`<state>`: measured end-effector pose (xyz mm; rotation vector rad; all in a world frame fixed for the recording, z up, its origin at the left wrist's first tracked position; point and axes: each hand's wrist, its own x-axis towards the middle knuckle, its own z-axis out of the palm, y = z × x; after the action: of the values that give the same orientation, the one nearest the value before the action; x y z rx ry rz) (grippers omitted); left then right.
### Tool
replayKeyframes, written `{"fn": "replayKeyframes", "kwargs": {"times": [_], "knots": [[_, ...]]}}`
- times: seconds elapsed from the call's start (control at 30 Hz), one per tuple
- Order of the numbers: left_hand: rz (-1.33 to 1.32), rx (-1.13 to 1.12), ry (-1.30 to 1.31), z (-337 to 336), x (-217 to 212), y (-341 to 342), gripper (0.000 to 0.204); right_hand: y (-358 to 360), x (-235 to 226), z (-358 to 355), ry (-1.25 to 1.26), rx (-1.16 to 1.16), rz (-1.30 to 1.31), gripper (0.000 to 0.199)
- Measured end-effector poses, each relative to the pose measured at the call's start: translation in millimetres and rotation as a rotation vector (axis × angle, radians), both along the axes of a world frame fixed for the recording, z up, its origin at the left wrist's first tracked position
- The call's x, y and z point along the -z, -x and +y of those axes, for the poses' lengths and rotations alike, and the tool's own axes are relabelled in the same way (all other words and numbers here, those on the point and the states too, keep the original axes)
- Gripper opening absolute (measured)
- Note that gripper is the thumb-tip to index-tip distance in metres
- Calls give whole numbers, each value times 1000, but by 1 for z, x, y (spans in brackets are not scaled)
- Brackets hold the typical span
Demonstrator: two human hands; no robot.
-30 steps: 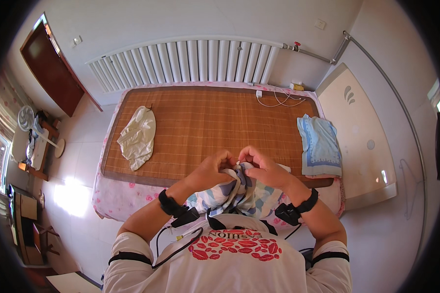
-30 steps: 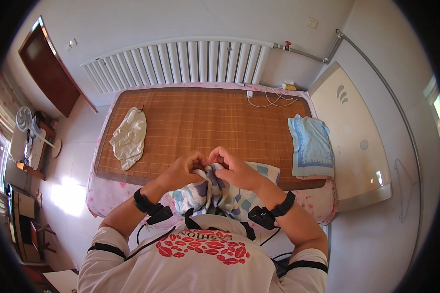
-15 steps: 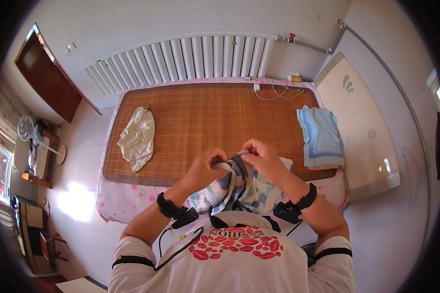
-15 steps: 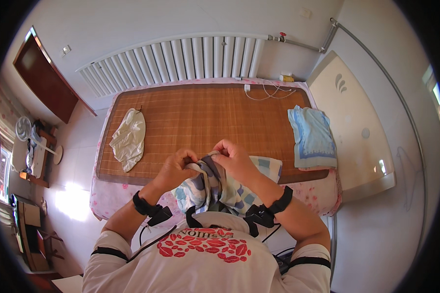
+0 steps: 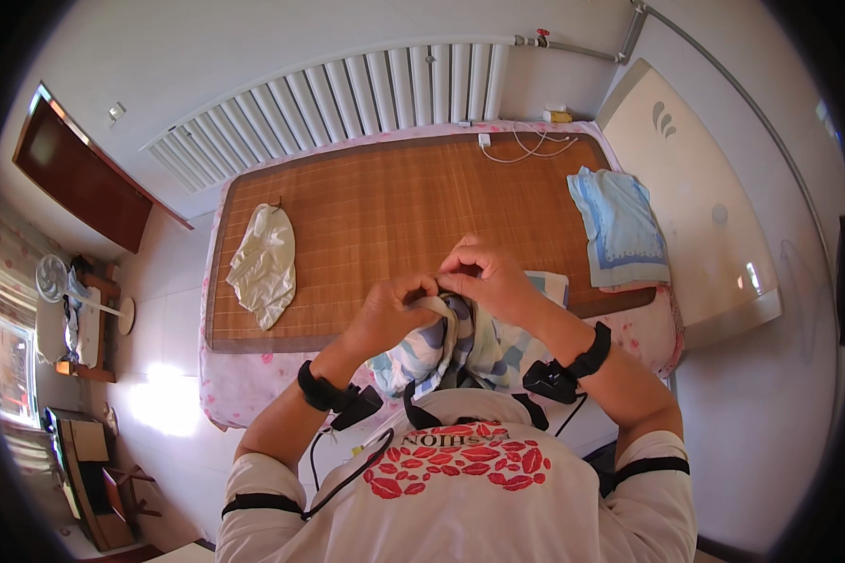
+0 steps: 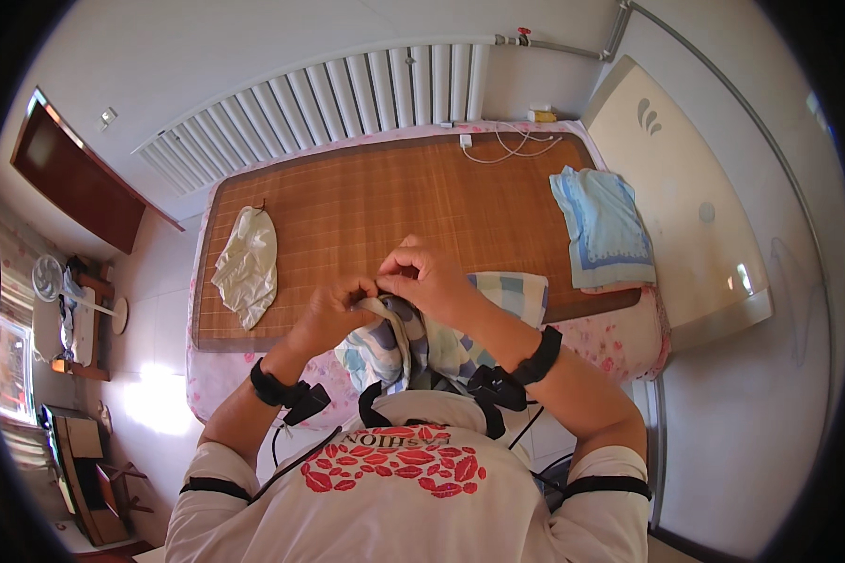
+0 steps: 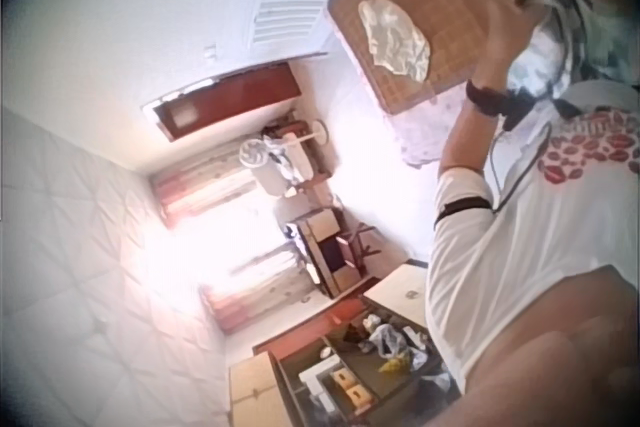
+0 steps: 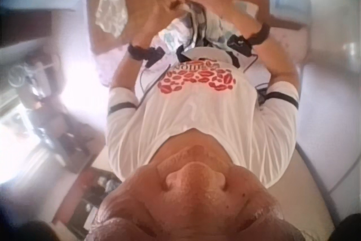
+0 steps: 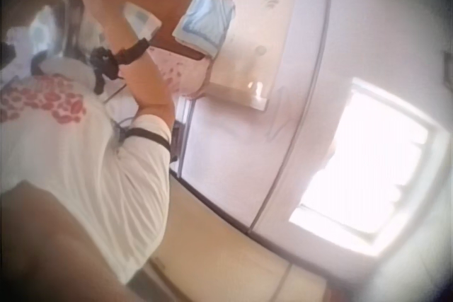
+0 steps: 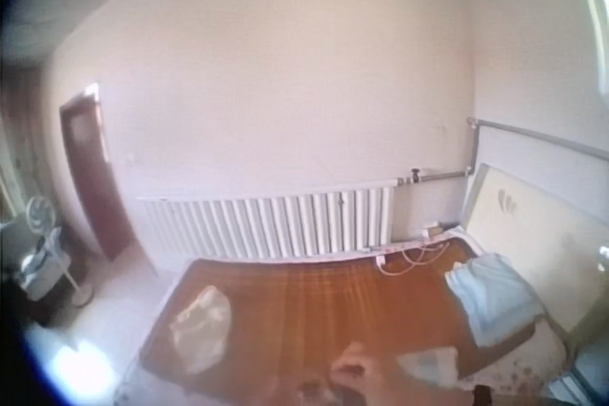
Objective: Fold a blanket and a pair of shorts on the bed.
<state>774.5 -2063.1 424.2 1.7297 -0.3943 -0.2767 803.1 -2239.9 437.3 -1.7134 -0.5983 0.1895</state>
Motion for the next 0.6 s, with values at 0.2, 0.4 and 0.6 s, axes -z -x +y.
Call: {"fn": "replayKeyframes", "kwargs": {"times": [0.2, 0.4, 0.6], "knots": [[-98, -83, -6, 10, -14, -37, 19, 7, -5, -10, -87, 209, -7, 8], [-203, -196, 153, 6, -71, -74, 19, 22, 28, -39, -149, -28, 331, 11], [-352, -211, 343, -6, -141, -78, 16, 17, 100, -46, -17, 7, 205, 25]]}}
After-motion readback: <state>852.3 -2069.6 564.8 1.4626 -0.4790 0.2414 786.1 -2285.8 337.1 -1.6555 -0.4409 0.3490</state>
